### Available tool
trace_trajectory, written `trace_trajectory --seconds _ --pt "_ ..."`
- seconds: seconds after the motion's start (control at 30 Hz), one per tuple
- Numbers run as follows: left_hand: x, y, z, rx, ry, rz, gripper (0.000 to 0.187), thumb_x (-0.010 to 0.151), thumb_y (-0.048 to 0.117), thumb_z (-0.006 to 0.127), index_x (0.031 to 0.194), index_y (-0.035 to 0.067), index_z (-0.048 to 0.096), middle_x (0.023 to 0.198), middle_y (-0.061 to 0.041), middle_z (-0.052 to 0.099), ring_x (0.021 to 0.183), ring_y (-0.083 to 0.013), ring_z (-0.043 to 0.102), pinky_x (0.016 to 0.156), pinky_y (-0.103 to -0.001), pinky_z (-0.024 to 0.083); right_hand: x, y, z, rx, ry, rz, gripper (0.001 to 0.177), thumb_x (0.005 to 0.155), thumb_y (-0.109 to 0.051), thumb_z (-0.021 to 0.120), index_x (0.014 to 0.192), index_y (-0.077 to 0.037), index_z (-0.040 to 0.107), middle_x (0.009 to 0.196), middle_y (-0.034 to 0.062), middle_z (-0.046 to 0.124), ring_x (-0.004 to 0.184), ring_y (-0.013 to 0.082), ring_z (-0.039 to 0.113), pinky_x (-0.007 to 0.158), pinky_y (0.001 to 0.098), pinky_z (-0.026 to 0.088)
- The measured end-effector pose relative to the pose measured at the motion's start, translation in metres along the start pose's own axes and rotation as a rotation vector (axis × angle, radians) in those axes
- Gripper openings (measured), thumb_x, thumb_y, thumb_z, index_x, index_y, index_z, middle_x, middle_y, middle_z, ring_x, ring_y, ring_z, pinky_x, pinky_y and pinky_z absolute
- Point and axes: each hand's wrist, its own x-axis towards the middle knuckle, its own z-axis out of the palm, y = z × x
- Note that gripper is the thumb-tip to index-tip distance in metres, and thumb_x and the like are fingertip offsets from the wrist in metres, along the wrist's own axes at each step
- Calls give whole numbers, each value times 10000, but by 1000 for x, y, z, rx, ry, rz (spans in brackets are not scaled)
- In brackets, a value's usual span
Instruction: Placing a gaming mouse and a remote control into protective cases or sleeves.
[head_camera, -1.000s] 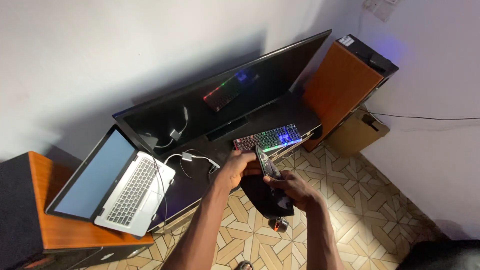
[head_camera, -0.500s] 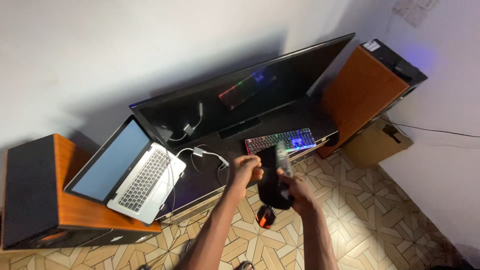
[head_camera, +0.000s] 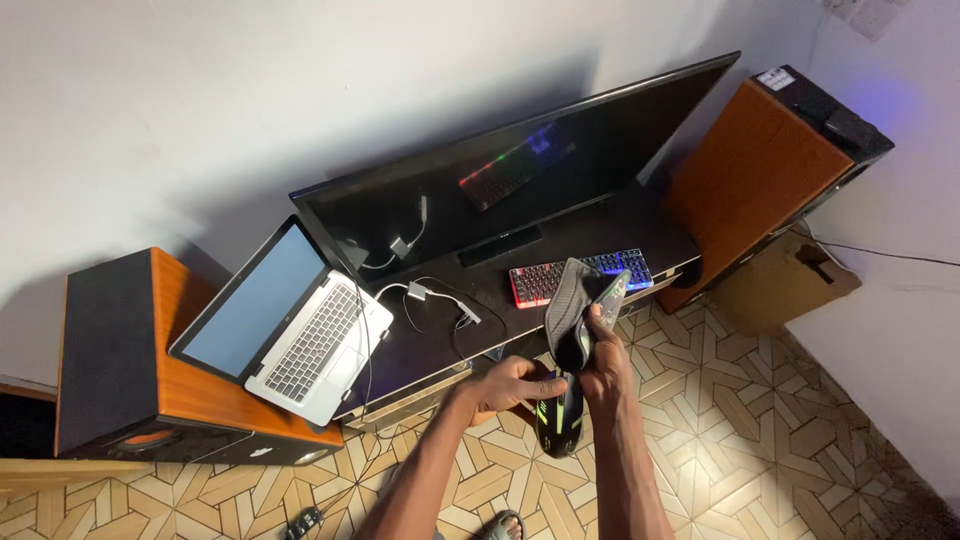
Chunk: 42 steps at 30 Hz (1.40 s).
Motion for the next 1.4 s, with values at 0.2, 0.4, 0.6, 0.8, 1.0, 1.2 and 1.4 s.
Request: trace_trajectory --seconds 0.2,0.4,0.6,0.8,1.0,1.2,1.4 --pt "-29 18 19 -213 110 140 505 860 552 773 1054 86 744 984 -42 728 901 -106 671 805 -266 532 -9 -4 -9 -83 -22 -93 263 1072 -291 591 1159 -49 648 957 41 699 806 185 684 754 352 584" --pt "-73 78 32 -494 198 127 478 807 593 680 963 141 671 836 -82 697 721 -248 745 561 -346 605 -66 -12 31 -248 75 -21 327 1051 -332 505 1147 -40 617 936 41 692 784 156 671 730 338 590" --pt "-74 59 17 -630 193 194 592 813 518 729 1117 12 683 901 -149 744 791 -241 771 722 -392 674 -76 -21 5 -752 196 -1 481 1019 -423 578 1142 41 624 869 81 648 708 180 608 627 350 528" --pt "-30 35 0 -754 330 101 565 992 588 509 1195 79 645 968 -71 707 827 -187 696 693 -369 583 -116 -25 41 -1051 68 40 501 967 -419 643 1287 -34 619 891 62 610 730 144 581 600 309 504" --pt "19 9 3 -556 495 24 533 1006 481 355 1279 124 640 1114 -57 687 1003 -204 657 796 -384 535 -114 28 103 -1366 150 2 575 1017 -447 443 1551 -234 448 1014 48 741 784 162 656 607 339 540" --pt "5 18 -1 -123 540 296 491 1055 462 381 1293 81 579 1205 -94 637 1032 -225 637 868 -381 509 -67 48 67 -1296 226 -342 492 1069 -407 472 1417 -96 629 981 116 756 799 166 657 684 305 542" --pt "8 19 -45 332 481 520 448 993 438 494 1087 28 648 969 -131 719 838 -284 702 718 -452 545 -81 62 98 -1273 351 -252 560 1040 -488 506 1257 -5 689 840 58 667 698 151 591 602 328 488"
